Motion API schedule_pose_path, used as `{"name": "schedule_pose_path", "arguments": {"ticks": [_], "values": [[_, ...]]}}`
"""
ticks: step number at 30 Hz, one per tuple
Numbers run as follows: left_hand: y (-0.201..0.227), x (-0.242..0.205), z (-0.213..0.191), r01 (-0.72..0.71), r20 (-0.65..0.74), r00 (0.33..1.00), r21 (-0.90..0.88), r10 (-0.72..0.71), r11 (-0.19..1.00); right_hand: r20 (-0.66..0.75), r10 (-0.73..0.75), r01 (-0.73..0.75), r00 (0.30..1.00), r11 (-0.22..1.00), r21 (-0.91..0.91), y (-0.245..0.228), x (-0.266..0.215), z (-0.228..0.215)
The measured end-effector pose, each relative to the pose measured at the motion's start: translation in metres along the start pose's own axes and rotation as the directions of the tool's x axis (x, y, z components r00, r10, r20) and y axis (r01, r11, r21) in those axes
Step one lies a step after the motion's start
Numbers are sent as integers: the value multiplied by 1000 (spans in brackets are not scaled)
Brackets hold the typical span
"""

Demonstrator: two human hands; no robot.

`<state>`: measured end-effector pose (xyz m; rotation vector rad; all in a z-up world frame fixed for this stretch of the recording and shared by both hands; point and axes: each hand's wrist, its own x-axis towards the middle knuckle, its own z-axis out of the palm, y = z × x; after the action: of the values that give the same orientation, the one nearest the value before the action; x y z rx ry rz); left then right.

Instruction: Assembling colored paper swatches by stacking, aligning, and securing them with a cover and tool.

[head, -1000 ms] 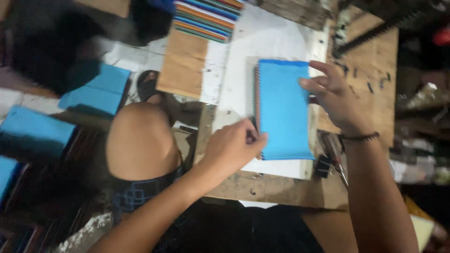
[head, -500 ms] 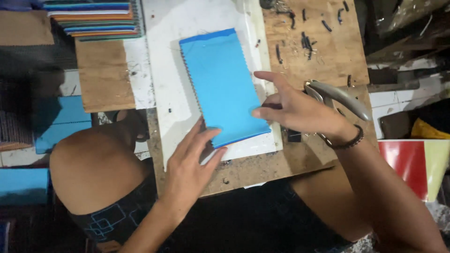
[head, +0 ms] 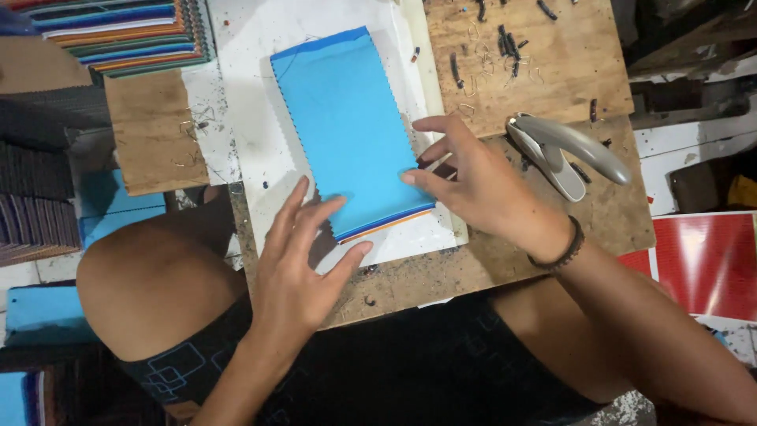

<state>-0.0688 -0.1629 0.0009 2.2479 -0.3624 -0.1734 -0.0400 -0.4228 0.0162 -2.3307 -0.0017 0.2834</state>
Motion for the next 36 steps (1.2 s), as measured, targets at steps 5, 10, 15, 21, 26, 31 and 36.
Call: {"name": "schedule_pose_path", "arguments": {"ticks": [5,10,15,21,26,31,36], "values": [[0,1,-4,-371,-147,905,186,399,910,-76,-516,477,853,831,-288,7,-23,-8],[-10,13,-9,-577,-86,786,254,612,776,69,-726,687,684,609,-396,8,-42,-13],[-9,17,-9,-626,-28,720,406,693,666,82,-714,658,696,587,-472,19,-44,-8],[-1,19,-15,-572,-43,734,499,678,651,46,-715,661,698,618,-425,19,-43,-8],[-4,21,-14,-607,-36,721,447,692,657,37,-719,661,694,615,-430,15,-41,-9],[-3,22,-15,-614,-51,723,410,689,675,16,-728,653,685,605,-455,19,-40,-6],[2,24,-21,-602,41,741,483,671,636,9,-725,646,688,608,-462,5,-40,-11]]}}
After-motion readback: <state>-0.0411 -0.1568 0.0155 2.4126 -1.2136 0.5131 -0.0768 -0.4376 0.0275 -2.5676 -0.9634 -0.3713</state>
